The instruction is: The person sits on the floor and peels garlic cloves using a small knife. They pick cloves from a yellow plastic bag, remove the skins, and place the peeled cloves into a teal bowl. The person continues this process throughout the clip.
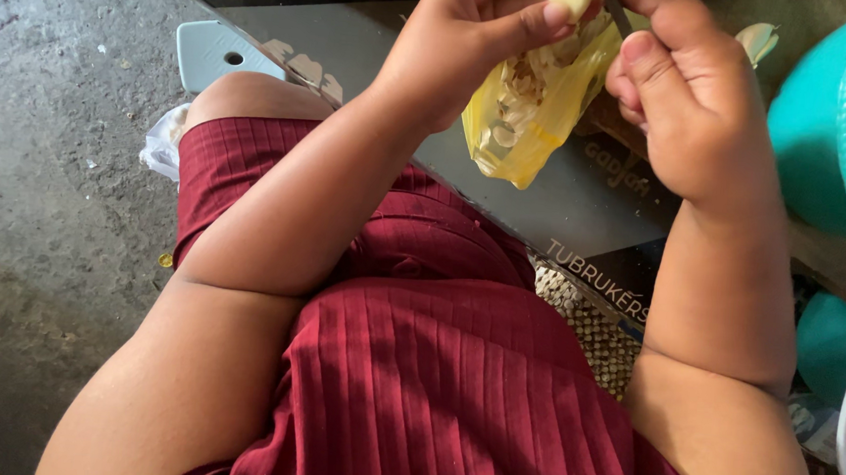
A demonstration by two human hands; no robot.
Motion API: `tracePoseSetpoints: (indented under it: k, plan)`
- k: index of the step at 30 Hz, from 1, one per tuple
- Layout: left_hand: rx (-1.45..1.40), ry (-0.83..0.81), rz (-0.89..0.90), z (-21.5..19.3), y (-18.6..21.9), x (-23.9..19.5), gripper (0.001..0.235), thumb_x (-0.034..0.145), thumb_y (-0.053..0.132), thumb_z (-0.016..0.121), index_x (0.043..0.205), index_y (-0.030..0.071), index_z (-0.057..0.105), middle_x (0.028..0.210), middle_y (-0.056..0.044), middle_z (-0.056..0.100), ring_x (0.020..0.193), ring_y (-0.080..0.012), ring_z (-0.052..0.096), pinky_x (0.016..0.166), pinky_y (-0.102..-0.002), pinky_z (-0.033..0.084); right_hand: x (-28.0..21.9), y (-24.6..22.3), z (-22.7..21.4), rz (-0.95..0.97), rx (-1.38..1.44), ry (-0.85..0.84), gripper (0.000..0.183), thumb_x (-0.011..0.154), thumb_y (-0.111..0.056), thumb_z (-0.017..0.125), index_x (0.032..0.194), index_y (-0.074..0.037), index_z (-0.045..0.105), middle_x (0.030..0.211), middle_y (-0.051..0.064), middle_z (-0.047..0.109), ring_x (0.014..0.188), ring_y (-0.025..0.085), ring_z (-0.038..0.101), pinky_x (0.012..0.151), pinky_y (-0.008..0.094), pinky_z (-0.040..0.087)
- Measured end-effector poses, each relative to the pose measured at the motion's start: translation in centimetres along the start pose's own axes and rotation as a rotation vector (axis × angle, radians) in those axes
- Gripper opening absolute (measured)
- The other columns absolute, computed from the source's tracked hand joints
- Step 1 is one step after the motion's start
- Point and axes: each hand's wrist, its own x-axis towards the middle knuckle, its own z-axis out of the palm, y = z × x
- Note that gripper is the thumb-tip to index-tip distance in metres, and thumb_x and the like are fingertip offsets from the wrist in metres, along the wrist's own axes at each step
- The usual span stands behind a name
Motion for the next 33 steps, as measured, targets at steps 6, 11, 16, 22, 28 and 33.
tracePoseSetpoints:
  k: [6,11,16,22,28,33]
  plan:
    - [-0.307,-0.175,-0.135,-1.0,0.4,-0.1,0.026,0.109,0.011,0.068,0.131,-0.002,0.06,0.123,-0.012,0.071,0.11,-0.0169,0.07,0.101,-0.029,0.058,-0.2,1.1,-1.1,0.07,0.238,-0.038,0.03,0.124,-0.011,0.047,0.153,-0.006,0.051,0.083,-0.002,0.048,0.074,0.005,0.044,0.061,0.018,0.037]
    - [-0.414,-0.22,-0.242,-1.7,0.5,0.1,0.021,0.111,0.013,0.066,0.128,0.001,0.062,0.113,-0.007,0.071,0.1,-0.0107,0.068,0.092,-0.023,0.056,-0.4,1.5,-1.4,0.062,0.354,-0.079,0.029,0.126,-0.012,0.047,0.154,-0.008,0.052,0.083,-0.002,0.048,0.072,0.005,0.041,0.061,0.018,0.036]
    - [-0.352,-0.21,-0.244,-2.0,0.5,0.2,0.018,0.111,0.015,0.067,0.122,0.0,0.066,0.111,-0.007,0.072,0.096,-0.0109,0.068,0.086,-0.022,0.055,-0.2,1.3,-1.4,0.08,0.355,-0.063,0.029,0.126,-0.013,0.047,0.154,-0.008,0.052,0.084,-0.001,0.049,0.072,0.005,0.042,0.061,0.018,0.036]
    - [0.018,-0.027,-0.131,-1.5,0.3,0.2,0.021,0.106,0.015,0.068,0.116,-0.003,0.069,0.106,-0.01,0.077,0.096,-0.0145,0.073,0.088,-0.029,0.06,-0.2,1.0,-1.1,0.071,0.258,0.013,0.028,0.126,-0.013,0.047,0.153,-0.007,0.052,0.086,0.001,0.052,0.073,0.005,0.044,0.061,0.018,0.036]
    - [0.463,-0.084,0.202,-1.2,1.3,-0.1,0.02,0.109,0.013,0.072,0.121,-0.001,0.064,0.107,-0.006,0.074,0.1,-0.014,0.073,0.089,-0.031,0.062,0.3,-0.2,-0.3,0.048,0.067,0.096,0.034,0.122,-0.012,0.047,0.154,-0.009,0.053,0.08,0.001,0.052,0.066,0.005,0.043,0.06,0.02,0.037]
    - [1.047,0.014,0.381,-0.8,2.8,-0.8,0.017,0.097,0.014,0.083,0.102,0.003,0.072,0.092,-0.006,0.075,0.08,-0.0169,0.073,0.07,-0.031,0.058,0.3,-1.2,0.4,-0.03,-0.218,0.17,0.032,0.119,-0.01,0.047,0.15,-0.007,0.055,0.079,0.001,0.052,0.062,0.008,0.044,0.06,0.023,0.039]
